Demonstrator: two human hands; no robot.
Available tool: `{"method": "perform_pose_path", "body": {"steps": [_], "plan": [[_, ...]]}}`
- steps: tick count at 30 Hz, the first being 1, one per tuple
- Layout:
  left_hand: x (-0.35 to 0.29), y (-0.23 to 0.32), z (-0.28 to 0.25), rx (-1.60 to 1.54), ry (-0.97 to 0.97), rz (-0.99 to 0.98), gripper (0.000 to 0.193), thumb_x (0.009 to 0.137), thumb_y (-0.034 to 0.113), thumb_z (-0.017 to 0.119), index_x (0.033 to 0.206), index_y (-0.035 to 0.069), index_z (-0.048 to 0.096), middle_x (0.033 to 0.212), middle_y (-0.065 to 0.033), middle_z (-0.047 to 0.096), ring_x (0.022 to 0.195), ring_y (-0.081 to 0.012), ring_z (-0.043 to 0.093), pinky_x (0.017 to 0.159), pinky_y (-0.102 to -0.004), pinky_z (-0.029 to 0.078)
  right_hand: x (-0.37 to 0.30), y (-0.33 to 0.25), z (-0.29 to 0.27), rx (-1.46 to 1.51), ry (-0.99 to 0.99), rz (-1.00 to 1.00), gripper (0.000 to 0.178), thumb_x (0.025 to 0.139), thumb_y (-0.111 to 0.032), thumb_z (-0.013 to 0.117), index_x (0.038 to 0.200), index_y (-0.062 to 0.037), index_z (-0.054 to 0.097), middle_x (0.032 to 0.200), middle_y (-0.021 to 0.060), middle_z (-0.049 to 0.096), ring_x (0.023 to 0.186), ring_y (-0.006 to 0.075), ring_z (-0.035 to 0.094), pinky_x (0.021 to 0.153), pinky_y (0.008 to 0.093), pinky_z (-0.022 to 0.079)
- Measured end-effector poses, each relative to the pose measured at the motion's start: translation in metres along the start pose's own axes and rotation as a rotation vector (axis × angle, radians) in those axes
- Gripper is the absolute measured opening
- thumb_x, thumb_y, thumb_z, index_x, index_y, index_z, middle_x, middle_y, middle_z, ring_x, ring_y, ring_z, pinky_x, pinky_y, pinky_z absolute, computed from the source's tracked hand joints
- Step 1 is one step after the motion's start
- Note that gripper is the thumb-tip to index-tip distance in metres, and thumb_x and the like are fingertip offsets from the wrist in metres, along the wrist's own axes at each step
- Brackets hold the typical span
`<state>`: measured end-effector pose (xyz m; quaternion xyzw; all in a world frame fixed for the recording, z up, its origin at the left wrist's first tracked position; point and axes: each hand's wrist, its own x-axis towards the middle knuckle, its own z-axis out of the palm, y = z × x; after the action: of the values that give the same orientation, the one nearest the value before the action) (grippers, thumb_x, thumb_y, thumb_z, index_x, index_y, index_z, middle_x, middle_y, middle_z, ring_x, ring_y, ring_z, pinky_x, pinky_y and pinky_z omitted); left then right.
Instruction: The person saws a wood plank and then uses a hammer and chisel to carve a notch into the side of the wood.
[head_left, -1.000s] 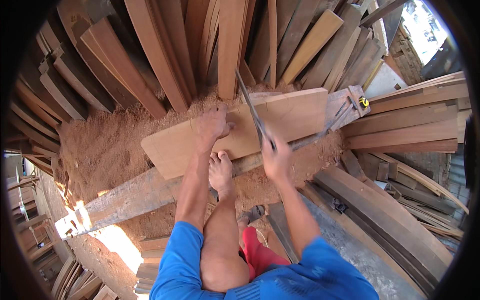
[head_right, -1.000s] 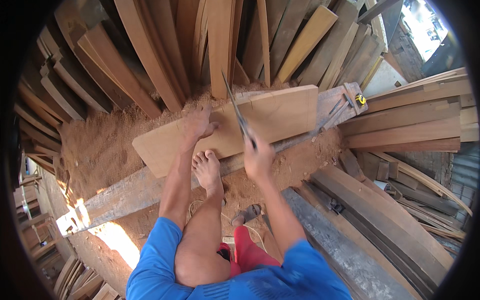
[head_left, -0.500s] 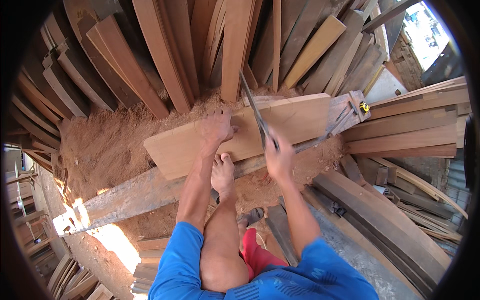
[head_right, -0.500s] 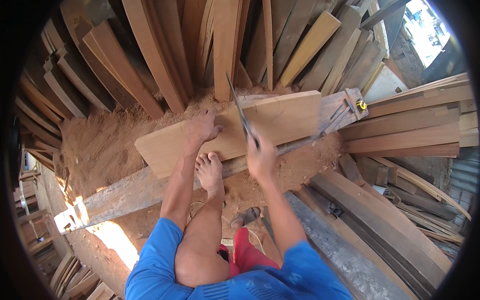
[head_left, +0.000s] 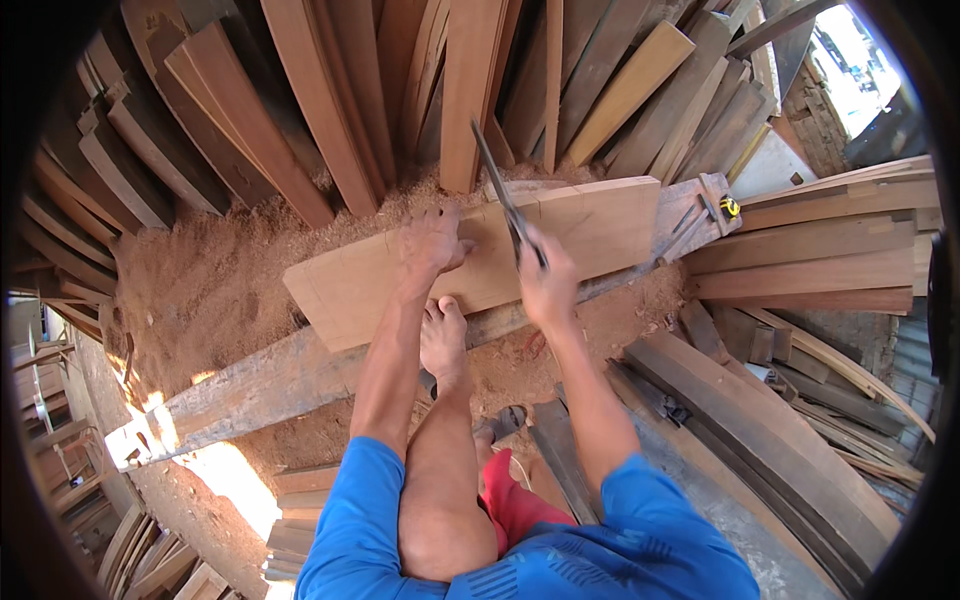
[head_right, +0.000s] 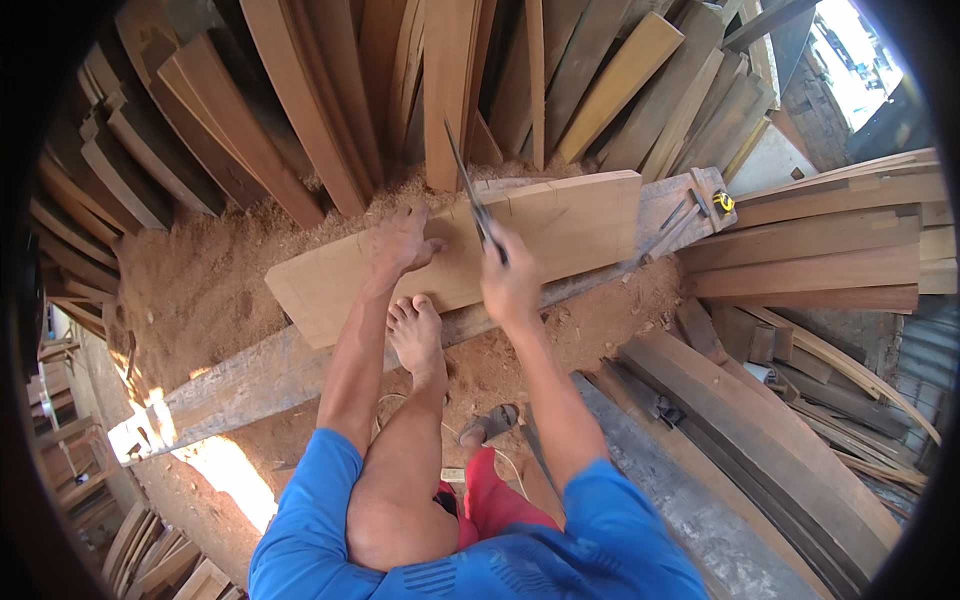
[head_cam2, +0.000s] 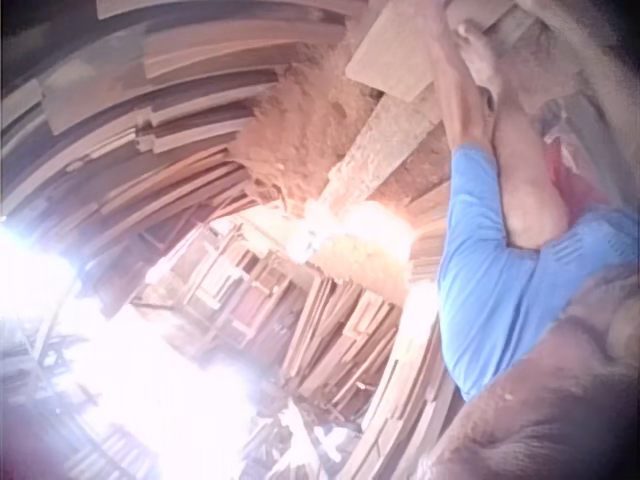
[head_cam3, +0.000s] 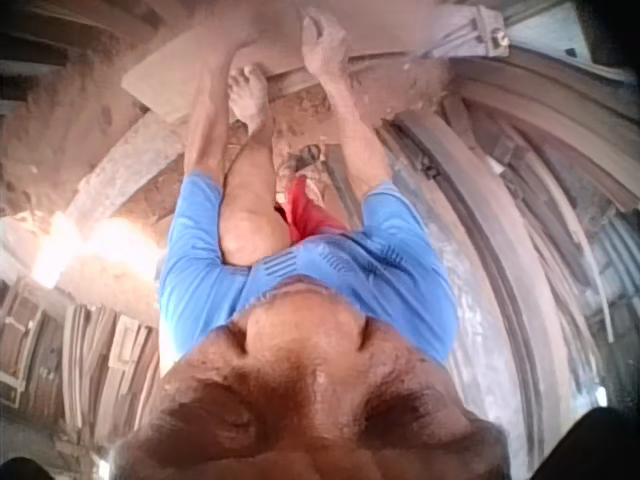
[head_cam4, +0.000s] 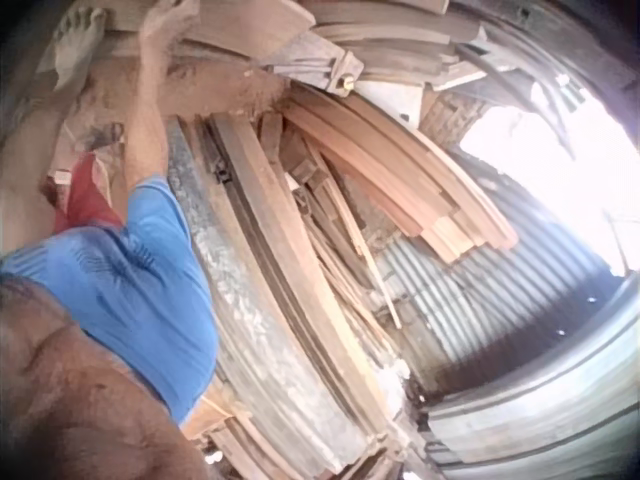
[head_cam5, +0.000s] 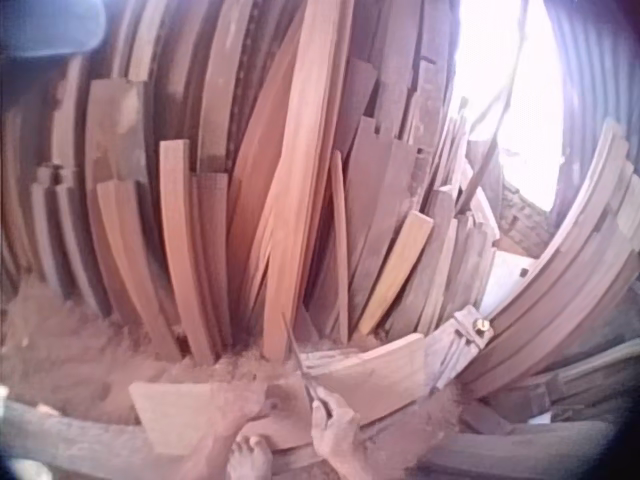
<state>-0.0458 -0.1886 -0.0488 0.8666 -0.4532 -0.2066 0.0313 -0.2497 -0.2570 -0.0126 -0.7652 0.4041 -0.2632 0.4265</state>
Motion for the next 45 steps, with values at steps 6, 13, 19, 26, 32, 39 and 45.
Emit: {"method": "perform_pose_path", "body": {"steps": [6, 13, 19, 26, 32, 39, 45], "plan": [[0.002, -0.021, -0.014, -0.050, -0.030, -0.038, 0.072, 0.084, 0.055, 0.083, 0.136, 0.012, 0.061, 0.129, -0.0161, 0.071, 0.127, -0.0387, 0.065, 0.105, -0.0503, 0.051, -0.030, -0.011, -0.015, -0.059, -0.077, -0.048, 0.029, 0.101, -0.008, 0.064, 0.129, 0.0001, 0.069, 0.113, 0.0243, 0.075, 0.105, 0.0427, 0.074, 0.088, 0.0455, 0.057], [-0.010, -0.008, -0.003, 0.003, 0.039, -0.020, 0.070, 0.084, 0.055, 0.084, 0.135, 0.012, 0.062, 0.130, -0.0158, 0.070, 0.126, -0.0376, 0.065, 0.106, -0.0516, 0.050, -0.063, -0.005, -0.032, 0.021, -0.039, -0.001, 0.029, 0.103, -0.010, 0.062, 0.129, 0.0026, 0.069, 0.100, 0.0151, 0.075, 0.083, 0.0190, 0.071, 0.074, 0.0349, 0.055], [-0.010, 0.001, -0.013, -0.041, 0.021, 0.015, 0.070, 0.083, 0.056, 0.084, 0.133, 0.013, 0.062, 0.130, -0.0161, 0.070, 0.123, -0.0363, 0.067, 0.106, -0.0510, 0.050, 0.012, -0.010, -0.002, -0.105, -0.019, -0.120, 0.029, 0.103, -0.011, 0.062, 0.129, 0.0004, 0.068, 0.109, 0.0259, 0.074, 0.093, 0.0435, 0.073, 0.082, 0.0434, 0.058], [-0.004, -0.029, 0.016, 0.001, 0.104, -0.004, 0.072, 0.081, 0.055, 0.085, 0.133, 0.013, 0.061, 0.122, -0.0168, 0.073, 0.121, -0.0378, 0.067, 0.100, -0.0531, 0.054, -0.121, 0.001, -0.056, -0.032, -0.006, -0.120, 0.026, 0.104, -0.007, 0.060, 0.127, 0.0039, 0.070, 0.092, 0.0098, 0.071, 0.078, 0.0139, 0.067, 0.070, 0.0343, 0.055], [0.001, 0.001, -0.003, -0.036, 0.044, 0.037, 0.073, 0.081, 0.057, 0.085, 0.133, 0.012, 0.061, 0.122, -0.0190, 0.072, 0.120, -0.0381, 0.068, 0.102, -0.0528, 0.053, 0.042, -0.007, 0.012, -0.046, 0.013, -0.104, 0.024, 0.102, -0.011, 0.063, 0.121, 0.0012, 0.071, 0.089, 0.0153, 0.068, 0.078, 0.0290, 0.066, 0.075, 0.0419, 0.053], [0.010, -0.024, 0.000, -0.027, 0.022, -0.036, 0.077, 0.080, 0.060, 0.085, 0.133, 0.010, 0.060, 0.125, -0.0190, 0.071, 0.121, -0.0376, 0.068, 0.102, -0.0514, 0.053, -0.131, -0.007, -0.083, -0.029, -0.093, -0.051, 0.032, 0.103, -0.006, 0.060, 0.131, 0.0067, 0.067, 0.113, 0.0213, 0.075, 0.104, 0.0312, 0.073, 0.092, 0.0388, 0.056], [0.009, -0.001, 0.000, -0.015, 0.046, 0.012, 0.075, 0.081, 0.057, 0.084, 0.136, 0.013, 0.060, 0.129, -0.0172, 0.070, 0.122, -0.0381, 0.068, 0.103, -0.0523, 0.053, 0.031, -0.011, 0.007, -0.063, -0.041, -0.031, 0.027, 0.103, -0.010, 0.062, 0.126, -0.0008, 0.070, 0.106, 0.0275, 0.073, 0.099, 0.0412, 0.073, 0.084, 0.0429, 0.056]]}}
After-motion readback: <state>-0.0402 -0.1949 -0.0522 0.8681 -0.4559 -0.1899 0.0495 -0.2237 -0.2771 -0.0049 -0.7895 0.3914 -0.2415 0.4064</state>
